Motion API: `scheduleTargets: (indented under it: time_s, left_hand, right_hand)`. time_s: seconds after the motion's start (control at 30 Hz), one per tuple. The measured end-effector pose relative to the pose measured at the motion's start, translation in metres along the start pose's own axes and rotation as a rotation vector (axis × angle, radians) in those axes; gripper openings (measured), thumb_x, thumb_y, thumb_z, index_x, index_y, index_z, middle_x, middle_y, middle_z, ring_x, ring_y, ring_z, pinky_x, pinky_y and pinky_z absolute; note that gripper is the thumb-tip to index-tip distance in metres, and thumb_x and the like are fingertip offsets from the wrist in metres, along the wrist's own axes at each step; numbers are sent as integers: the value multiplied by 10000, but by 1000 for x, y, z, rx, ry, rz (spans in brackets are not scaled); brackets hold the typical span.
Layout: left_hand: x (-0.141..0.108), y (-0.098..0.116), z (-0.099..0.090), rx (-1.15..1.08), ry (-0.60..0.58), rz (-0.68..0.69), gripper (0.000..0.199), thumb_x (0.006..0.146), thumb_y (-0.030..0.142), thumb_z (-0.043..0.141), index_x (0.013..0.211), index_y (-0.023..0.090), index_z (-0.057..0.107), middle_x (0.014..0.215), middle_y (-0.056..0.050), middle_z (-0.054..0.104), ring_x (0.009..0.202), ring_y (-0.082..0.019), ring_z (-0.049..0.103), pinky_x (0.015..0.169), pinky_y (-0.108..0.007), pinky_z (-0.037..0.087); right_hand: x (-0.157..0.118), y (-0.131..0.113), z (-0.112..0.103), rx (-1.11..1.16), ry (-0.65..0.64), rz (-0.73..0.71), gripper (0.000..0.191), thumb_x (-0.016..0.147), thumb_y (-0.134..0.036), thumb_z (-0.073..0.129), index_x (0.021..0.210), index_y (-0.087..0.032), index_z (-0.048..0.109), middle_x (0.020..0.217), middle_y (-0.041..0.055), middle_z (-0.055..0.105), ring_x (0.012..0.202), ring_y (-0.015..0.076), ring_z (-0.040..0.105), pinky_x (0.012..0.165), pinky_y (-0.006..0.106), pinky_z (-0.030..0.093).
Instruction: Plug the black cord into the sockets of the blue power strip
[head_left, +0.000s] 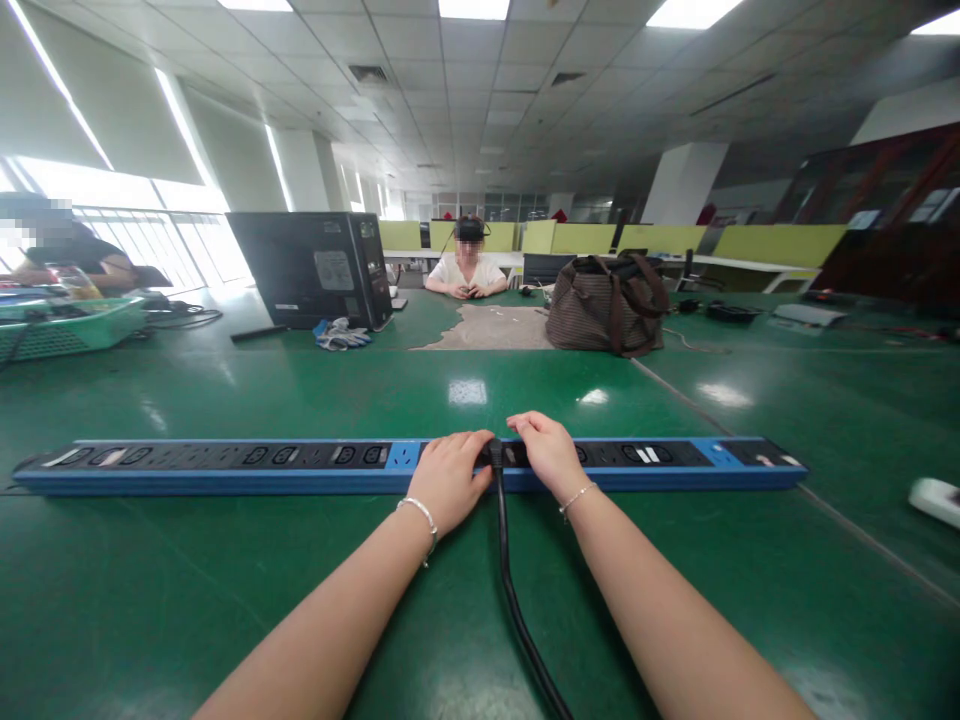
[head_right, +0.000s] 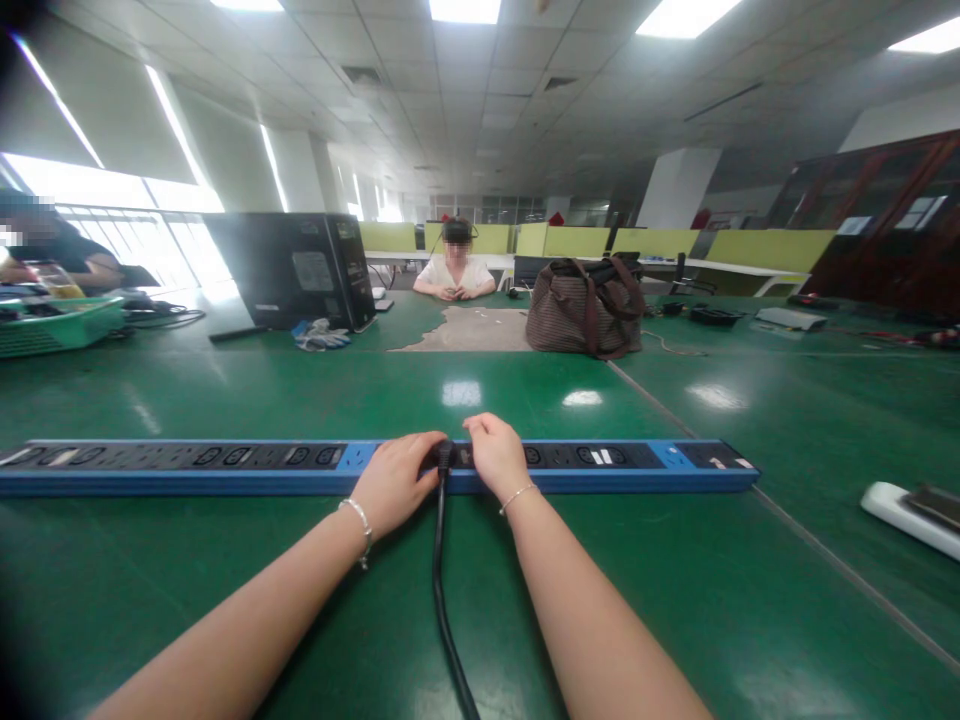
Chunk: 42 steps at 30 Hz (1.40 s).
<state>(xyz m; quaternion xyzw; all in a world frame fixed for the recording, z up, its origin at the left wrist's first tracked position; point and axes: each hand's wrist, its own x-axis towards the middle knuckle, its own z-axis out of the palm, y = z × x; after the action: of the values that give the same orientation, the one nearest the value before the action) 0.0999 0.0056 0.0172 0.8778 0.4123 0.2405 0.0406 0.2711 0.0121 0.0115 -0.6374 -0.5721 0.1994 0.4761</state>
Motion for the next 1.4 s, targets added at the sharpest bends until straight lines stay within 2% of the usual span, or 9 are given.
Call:
scheduleTargets:
  time_s: [0.17, 0.27, 0.43, 0.5, 0.6, 0.7, 0.8, 1.03, 1.4]
  left_hand:
    - [8, 6, 0, 21, -22, -56, 257, 843, 287, 489, 1091, 247, 544, 1061, -41, 645, 977, -201, 581, 880, -370, 415]
    - [6, 8, 0, 22, -20, -55, 281, 854, 257, 461, 1127, 240, 527, 1086, -53, 645, 1022, -205, 567, 921, -391, 393]
    - [1, 6, 3, 10, -33, 12, 355, 872, 242, 423, 1223, 268, 470, 1163, -42, 618, 1096, -194, 533, 978, -419, 354]
    - [1, 5, 4, 8, -31, 16, 378, 871, 285, 447, 1248, 293, 452, 1170, -34, 614, 1106, -202, 528, 991, -449, 339]
    - [4, 3, 5, 13, -35, 24, 364, 863, 346, 477, 1226, 324, 474, 1167, -16, 617, 1094, -203, 537, 984, -446, 352]
    - [9, 1, 5, 16, -36, 82, 313, 871, 274, 461, 1179, 291, 513, 1173, -15, 621, 1067, -174, 556, 935, -357, 401]
    - [11, 0, 6, 41, -14, 122, 321, 873, 214, 438, 1180, 270, 512, 1180, -17, 625, 1061, -162, 568, 930, -340, 401]
    - [10, 4, 6, 55, -17, 28, 329, 869, 240, 435, 1178, 313, 521, 1156, 35, 642, 950, -140, 621, 852, -292, 447]
    - [12, -2, 8, 32, 37, 118, 313, 862, 250, 458, 1158, 301, 545, 1120, 45, 662, 953, -163, 623, 858, -337, 436]
  right_hand:
    - [11, 11, -4, 170, 1, 87, 217, 713, -139, 444, 802, -190, 636, 840, 11, 681, 832, 143, 617, 834, 303, 451]
    - [7, 8, -5, 96, -26, 46, 244, 722, -113, 423, 828, -182, 632, 870, 23, 680, 848, 140, 615, 828, 289, 454]
    - [-22, 1, -8, -492, -85, -343, 319, 790, -96, 373, 951, -156, 642, 991, 97, 668, 975, 196, 572, 904, 322, 392]
    - [-31, 1, -9, -705, -21, -374, 312, 838, -158, 375, 1007, -150, 637, 1017, 113, 666, 974, 223, 571, 916, 354, 369]
    - [-35, 4, -9, -833, 47, -352, 311, 868, -221, 374, 1006, -161, 645, 1036, 101, 670, 965, 226, 579, 914, 353, 355]
    - [-34, 6, -8, -848, 77, -350, 317, 867, -228, 374, 1001, -169, 655, 1038, 84, 675, 959, 216, 583, 900, 336, 354]
    - [-33, 6, -7, -846, 82, -349, 325, 865, -226, 372, 1000, -170, 662, 1031, 80, 678, 955, 208, 585, 885, 323, 355]
    - [-35, 3, -5, -878, 95, -317, 316, 876, -235, 363, 994, -189, 652, 1026, 58, 678, 953, 189, 583, 873, 308, 336]
    - [-36, 5, 0, -850, 156, -295, 282, 855, -217, 400, 993, -204, 646, 999, 35, 682, 960, 175, 570, 873, 296, 304]
